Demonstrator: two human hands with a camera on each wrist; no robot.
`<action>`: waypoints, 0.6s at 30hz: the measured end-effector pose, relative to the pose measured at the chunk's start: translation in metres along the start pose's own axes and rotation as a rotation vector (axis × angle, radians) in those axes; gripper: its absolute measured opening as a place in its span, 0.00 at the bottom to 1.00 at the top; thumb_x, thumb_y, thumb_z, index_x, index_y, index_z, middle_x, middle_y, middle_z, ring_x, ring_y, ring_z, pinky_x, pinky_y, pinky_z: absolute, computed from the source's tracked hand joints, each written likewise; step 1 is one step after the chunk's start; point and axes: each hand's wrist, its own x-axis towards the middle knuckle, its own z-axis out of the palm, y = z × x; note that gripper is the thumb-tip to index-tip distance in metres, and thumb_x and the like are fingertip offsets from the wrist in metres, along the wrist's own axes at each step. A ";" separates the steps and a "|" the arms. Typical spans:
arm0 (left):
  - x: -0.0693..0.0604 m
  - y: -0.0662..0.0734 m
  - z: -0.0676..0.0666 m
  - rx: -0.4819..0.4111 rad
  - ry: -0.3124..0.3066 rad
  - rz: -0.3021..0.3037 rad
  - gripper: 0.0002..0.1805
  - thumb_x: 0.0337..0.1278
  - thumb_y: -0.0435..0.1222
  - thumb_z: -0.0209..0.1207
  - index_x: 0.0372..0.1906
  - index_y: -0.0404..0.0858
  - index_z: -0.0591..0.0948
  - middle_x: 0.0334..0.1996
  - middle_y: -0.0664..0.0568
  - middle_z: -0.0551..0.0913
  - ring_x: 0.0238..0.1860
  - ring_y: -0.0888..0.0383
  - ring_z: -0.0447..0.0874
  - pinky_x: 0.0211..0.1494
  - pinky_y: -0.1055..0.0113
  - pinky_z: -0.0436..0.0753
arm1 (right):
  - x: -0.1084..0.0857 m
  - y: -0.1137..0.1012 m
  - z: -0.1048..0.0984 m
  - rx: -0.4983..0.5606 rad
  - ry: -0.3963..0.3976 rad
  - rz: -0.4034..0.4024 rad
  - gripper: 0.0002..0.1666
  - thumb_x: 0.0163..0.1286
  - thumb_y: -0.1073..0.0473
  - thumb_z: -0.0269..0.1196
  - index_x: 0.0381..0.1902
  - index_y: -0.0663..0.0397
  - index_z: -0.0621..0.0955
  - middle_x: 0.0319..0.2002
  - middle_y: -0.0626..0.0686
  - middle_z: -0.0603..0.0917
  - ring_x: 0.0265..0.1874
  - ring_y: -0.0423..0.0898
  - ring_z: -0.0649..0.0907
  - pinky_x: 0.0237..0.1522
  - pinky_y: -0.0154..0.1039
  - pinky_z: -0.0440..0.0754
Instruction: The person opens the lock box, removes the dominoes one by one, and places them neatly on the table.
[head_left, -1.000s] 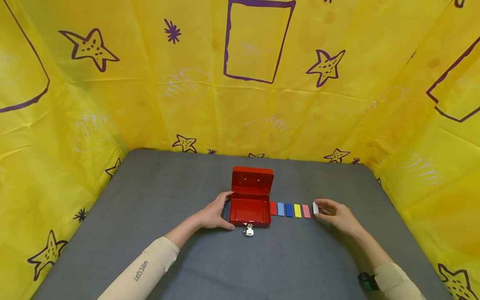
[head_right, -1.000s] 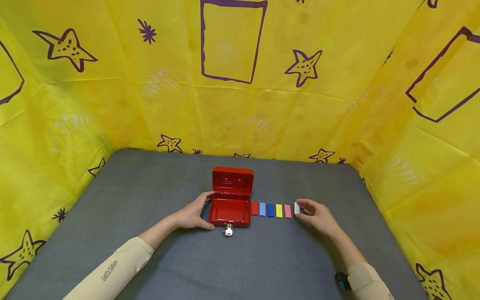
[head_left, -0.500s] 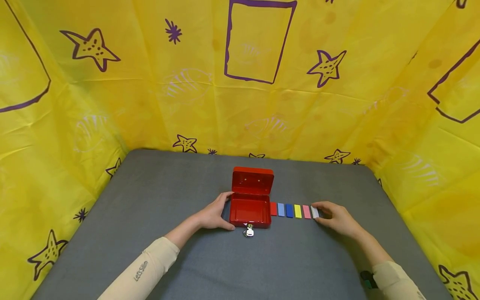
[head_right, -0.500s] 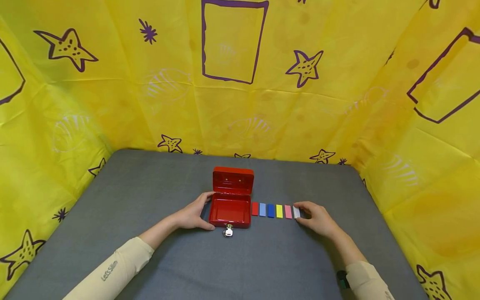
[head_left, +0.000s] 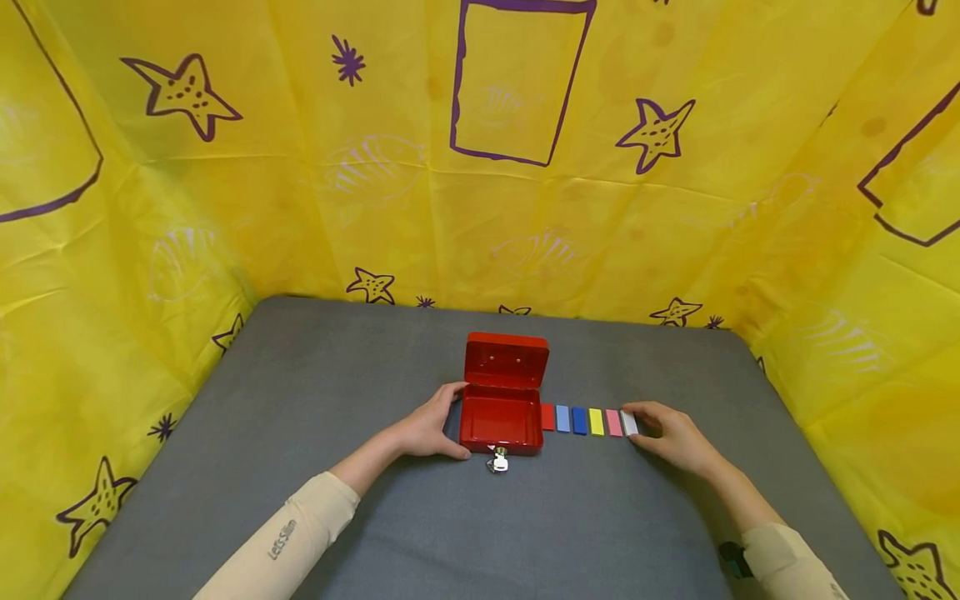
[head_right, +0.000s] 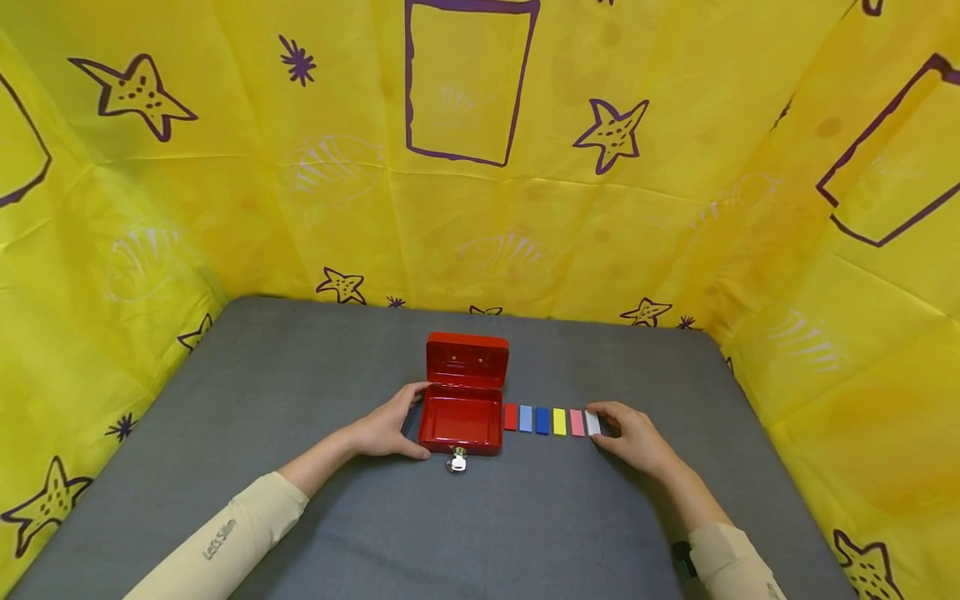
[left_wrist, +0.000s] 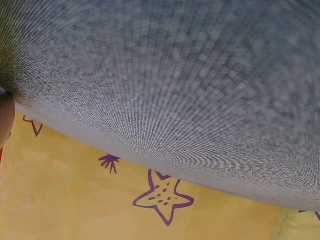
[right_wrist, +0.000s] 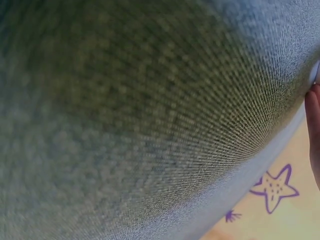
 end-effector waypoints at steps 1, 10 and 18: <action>0.000 0.000 0.000 0.003 -0.001 -0.002 0.58 0.38 0.40 0.77 0.72 0.33 0.52 0.68 0.41 0.60 0.68 0.47 0.60 0.69 0.50 0.63 | 0.000 0.000 0.000 -0.001 -0.002 0.002 0.25 0.57 0.66 0.72 0.54 0.62 0.80 0.50 0.56 0.83 0.49 0.54 0.82 0.51 0.25 0.74; -0.001 0.002 -0.001 -0.004 -0.006 -0.009 0.58 0.38 0.40 0.77 0.72 0.33 0.53 0.68 0.42 0.60 0.68 0.47 0.61 0.68 0.49 0.64 | 0.003 -0.009 -0.001 -0.080 0.001 -0.038 0.29 0.57 0.65 0.72 0.57 0.63 0.78 0.53 0.58 0.81 0.50 0.56 0.80 0.52 0.48 0.78; -0.003 0.003 -0.003 0.058 -0.012 -0.005 0.58 0.40 0.43 0.76 0.73 0.34 0.53 0.67 0.43 0.61 0.65 0.47 0.63 0.67 0.50 0.67 | 0.017 -0.036 0.005 -0.161 0.075 -0.034 0.32 0.60 0.57 0.70 0.59 0.65 0.76 0.61 0.64 0.75 0.60 0.62 0.70 0.59 0.62 0.66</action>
